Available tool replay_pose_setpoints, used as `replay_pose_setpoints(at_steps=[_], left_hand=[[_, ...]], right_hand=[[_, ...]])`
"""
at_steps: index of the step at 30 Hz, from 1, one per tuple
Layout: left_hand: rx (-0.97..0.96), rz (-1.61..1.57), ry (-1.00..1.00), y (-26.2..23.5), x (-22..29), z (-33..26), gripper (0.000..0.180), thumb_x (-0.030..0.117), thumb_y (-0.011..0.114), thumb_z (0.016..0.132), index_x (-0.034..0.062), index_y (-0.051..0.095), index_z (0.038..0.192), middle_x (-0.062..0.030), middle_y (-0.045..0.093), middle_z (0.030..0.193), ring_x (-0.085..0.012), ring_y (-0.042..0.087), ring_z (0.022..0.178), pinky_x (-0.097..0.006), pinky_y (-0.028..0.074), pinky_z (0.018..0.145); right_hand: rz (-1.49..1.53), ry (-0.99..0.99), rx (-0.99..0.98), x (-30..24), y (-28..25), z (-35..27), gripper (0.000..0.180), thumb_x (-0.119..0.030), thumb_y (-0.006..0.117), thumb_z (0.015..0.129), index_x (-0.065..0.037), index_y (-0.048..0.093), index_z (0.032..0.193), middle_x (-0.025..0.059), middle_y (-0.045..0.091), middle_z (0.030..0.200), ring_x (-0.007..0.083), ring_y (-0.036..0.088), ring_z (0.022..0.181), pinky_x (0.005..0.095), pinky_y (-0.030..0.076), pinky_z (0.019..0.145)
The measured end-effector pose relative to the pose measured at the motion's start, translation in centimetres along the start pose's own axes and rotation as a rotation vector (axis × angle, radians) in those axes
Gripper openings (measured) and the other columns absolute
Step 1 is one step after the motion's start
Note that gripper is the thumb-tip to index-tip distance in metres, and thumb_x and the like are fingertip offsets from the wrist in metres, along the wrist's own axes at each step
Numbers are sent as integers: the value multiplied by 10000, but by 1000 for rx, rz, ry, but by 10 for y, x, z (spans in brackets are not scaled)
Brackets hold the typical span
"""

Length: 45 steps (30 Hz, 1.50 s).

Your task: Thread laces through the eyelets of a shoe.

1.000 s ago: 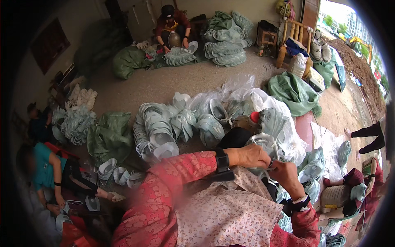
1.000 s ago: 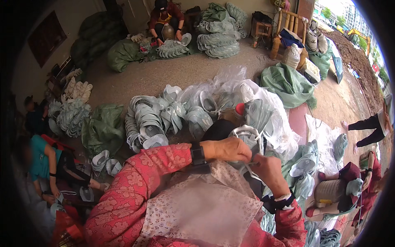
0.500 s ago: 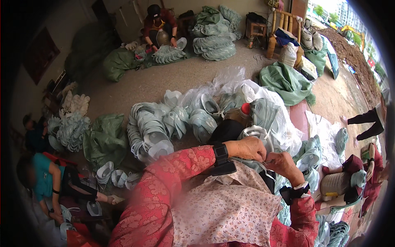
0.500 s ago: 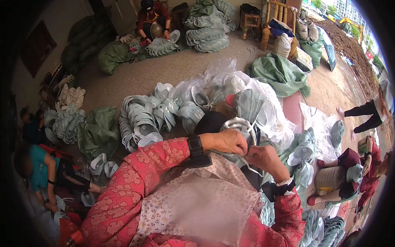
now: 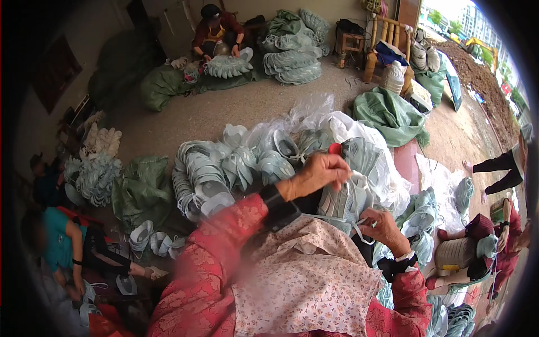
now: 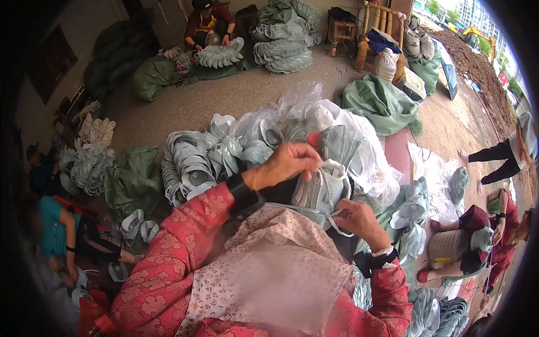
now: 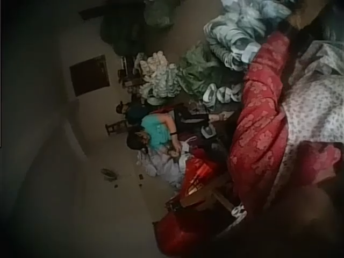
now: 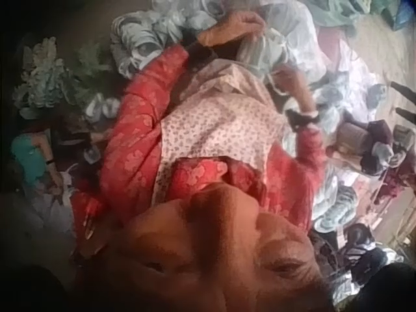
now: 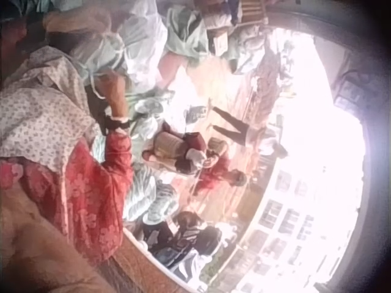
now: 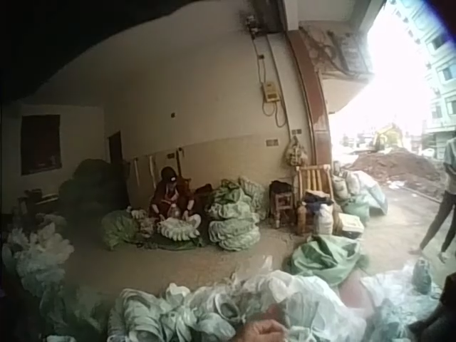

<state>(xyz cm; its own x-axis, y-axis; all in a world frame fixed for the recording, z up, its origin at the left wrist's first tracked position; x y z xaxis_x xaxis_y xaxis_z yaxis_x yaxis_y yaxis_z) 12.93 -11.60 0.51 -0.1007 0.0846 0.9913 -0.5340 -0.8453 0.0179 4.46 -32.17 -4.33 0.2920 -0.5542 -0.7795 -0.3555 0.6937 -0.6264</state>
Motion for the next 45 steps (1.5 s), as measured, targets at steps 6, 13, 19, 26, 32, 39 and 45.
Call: replay_pose_setpoints(at_steps=[6,13,19,26,32,39,45], left_hand=[[-153,177,27,27,-13,-42,127,123,686,942,6,703,985,-4,659,871,-77,611,774,-243,498,690],[-180,293,114,27,-21,-62,131,121,706,920,17,712,1000,-27,673,914,-102,617,869,-270,492,791],[-258,239,-98,35,-46,-83,140,102,702,922,8,721,1024,-36,720,957,-83,634,917,-256,498,833],[23,40,-190,13,-50,-87,131,112,668,953,8,709,1019,3,705,942,-55,620,882,-219,500,785],[60,341,-151,12,-37,-84,161,168,655,956,9,677,956,49,638,814,-26,534,750,-216,450,669],[-115,507,-202,30,-50,-90,204,199,623,931,-4,643,919,-12,585,706,-54,524,714,-275,468,668],[-110,526,-198,33,-45,-87,204,181,582,932,-15,620,891,-10,534,681,-60,497,697,-281,456,654]], right_hand=[[-493,-202,142,-54,3,-3,292,-121,760,701,-61,653,967,91,609,683,314,617,636,389,497,662],[-316,33,228,-61,11,-21,382,-89,689,766,-123,653,1144,109,598,968,351,635,801,454,513,701],[-231,-192,198,-82,9,-10,386,-50,671,778,-108,651,1159,137,595,1072,358,645,893,437,535,752],[18,-219,171,-60,21,-9,158,13,637,867,-47,660,1011,97,636,1066,277,672,871,363,541,746],[819,243,217,-22,23,-23,100,-113,611,991,-31,666,1008,44,719,958,103,651,759,255,534,669],[934,177,571,5,-5,-38,262,-250,543,1042,-2,629,1037,108,706,874,117,616,627,248,509,576],[1014,219,649,25,-19,-40,287,-263,521,1052,1,632,1064,96,694,892,110,612,645,245,507,562]])
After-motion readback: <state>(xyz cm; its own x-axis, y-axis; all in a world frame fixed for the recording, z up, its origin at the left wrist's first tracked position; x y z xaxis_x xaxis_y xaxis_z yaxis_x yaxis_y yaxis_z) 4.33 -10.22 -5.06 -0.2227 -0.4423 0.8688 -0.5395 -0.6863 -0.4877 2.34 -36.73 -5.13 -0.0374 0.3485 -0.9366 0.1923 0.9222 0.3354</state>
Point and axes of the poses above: each hand's wrist, its own z-axis towards the middle knuckle, its own y-axis out of the palm, x = y × z, the point moved 7 cm from there along z, towards the middle knuckle
